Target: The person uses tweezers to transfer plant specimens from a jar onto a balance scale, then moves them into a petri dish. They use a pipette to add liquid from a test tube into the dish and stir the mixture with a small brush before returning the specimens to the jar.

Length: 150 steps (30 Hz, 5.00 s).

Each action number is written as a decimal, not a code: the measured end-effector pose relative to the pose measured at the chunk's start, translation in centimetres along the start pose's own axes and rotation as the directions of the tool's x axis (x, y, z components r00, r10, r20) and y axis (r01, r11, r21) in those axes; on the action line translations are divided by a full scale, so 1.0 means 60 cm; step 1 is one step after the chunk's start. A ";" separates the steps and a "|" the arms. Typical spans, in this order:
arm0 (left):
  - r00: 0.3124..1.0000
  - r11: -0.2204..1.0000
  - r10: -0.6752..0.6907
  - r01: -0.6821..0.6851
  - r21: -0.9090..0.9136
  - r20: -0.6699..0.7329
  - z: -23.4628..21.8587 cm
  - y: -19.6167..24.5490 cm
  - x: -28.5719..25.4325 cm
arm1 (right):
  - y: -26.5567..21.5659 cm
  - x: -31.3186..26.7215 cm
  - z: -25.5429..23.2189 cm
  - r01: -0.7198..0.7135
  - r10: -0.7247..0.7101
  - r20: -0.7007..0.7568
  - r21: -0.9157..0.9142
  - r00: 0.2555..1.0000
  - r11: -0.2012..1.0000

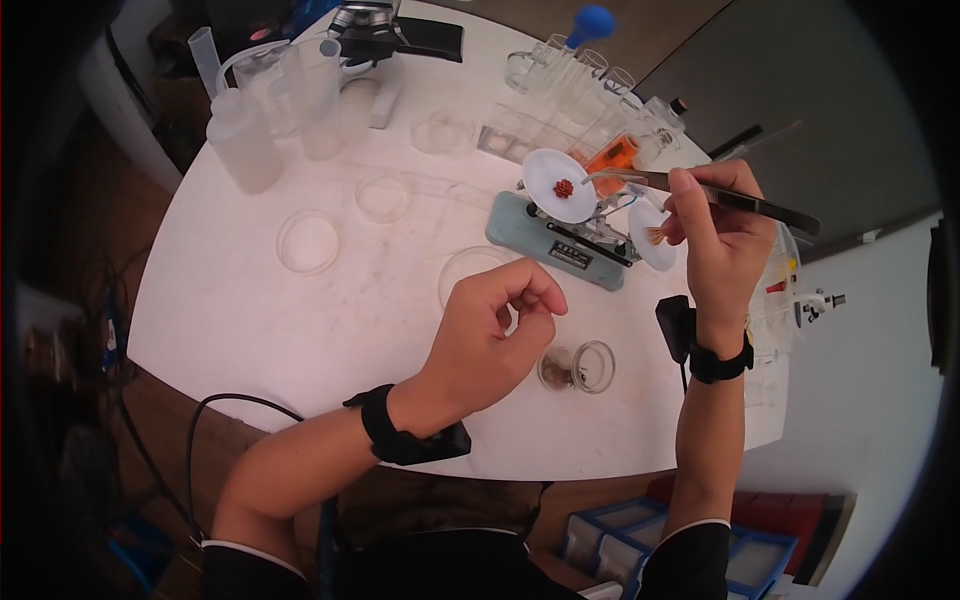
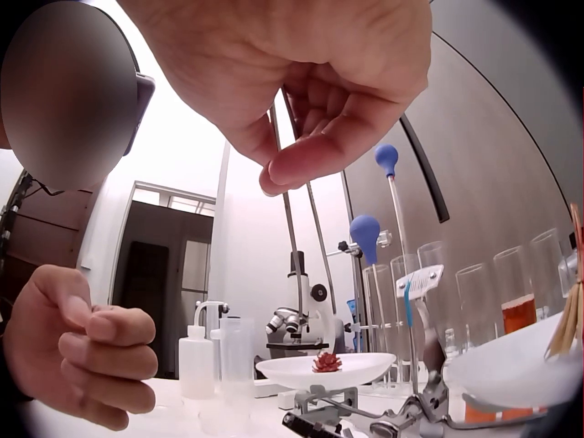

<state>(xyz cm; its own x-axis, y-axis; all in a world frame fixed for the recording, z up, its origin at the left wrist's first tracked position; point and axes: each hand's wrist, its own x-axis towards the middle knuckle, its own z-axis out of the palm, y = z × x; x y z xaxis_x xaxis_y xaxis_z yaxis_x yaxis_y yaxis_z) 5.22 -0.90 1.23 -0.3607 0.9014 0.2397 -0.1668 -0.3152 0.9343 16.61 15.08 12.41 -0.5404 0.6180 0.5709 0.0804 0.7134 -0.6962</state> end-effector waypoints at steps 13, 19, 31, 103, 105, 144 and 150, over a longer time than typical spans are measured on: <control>0.995 0.987 -0.101 0.101 -0.126 0.006 0.010 0.003 -0.006 | 0.015 -0.152 -0.157 0.036 0.028 -0.239 0.261 0.971 0.965; 0.996 0.992 -0.061 0.053 -0.118 -0.072 0.005 0.011 0.003 | 0.080 -0.192 -0.129 -0.051 0.130 -0.170 0.406 0.977 0.912; 0.977 0.999 -0.034 0.032 -0.014 -0.210 -0.005 0.020 0.016 | 0.057 -0.171 -0.126 0.097 -0.063 -0.114 0.320 0.992 0.943; 0.984 0.979 -0.164 0.154 -0.131 -0.070 0.002 0.018 0.007 | 0.060 -0.191 -0.143 0.094 -0.082 -0.059 0.264 0.995 0.960; 0.985 0.976 -0.158 0.146 -0.159 -0.066 0.002 0.017 0.007 | 0.054 -0.182 -0.153 0.143 -0.127 -0.076 0.288 0.989 0.947; 0.990 0.982 -0.136 0.130 -0.136 -0.033 0.004 0.024 0.004 | 0.008 -0.044 -0.075 0.168 -0.146 -0.246 0.074 0.958 0.983; 0.990 0.976 -0.143 0.143 -0.163 0.010 0.004 0.023 -0.002 | 0.047 -0.122 -0.137 0.034 0.062 -0.266 0.342 0.962 0.939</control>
<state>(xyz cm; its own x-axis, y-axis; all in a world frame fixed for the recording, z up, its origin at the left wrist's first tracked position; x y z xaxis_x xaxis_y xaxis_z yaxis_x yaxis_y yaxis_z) 5.29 -1.38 2.53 -0.3238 0.9402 0.1060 -0.3637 -0.2271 0.9034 27.66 15.27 9.84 -0.2918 0.7268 0.6218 -0.2291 0.5781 -0.7831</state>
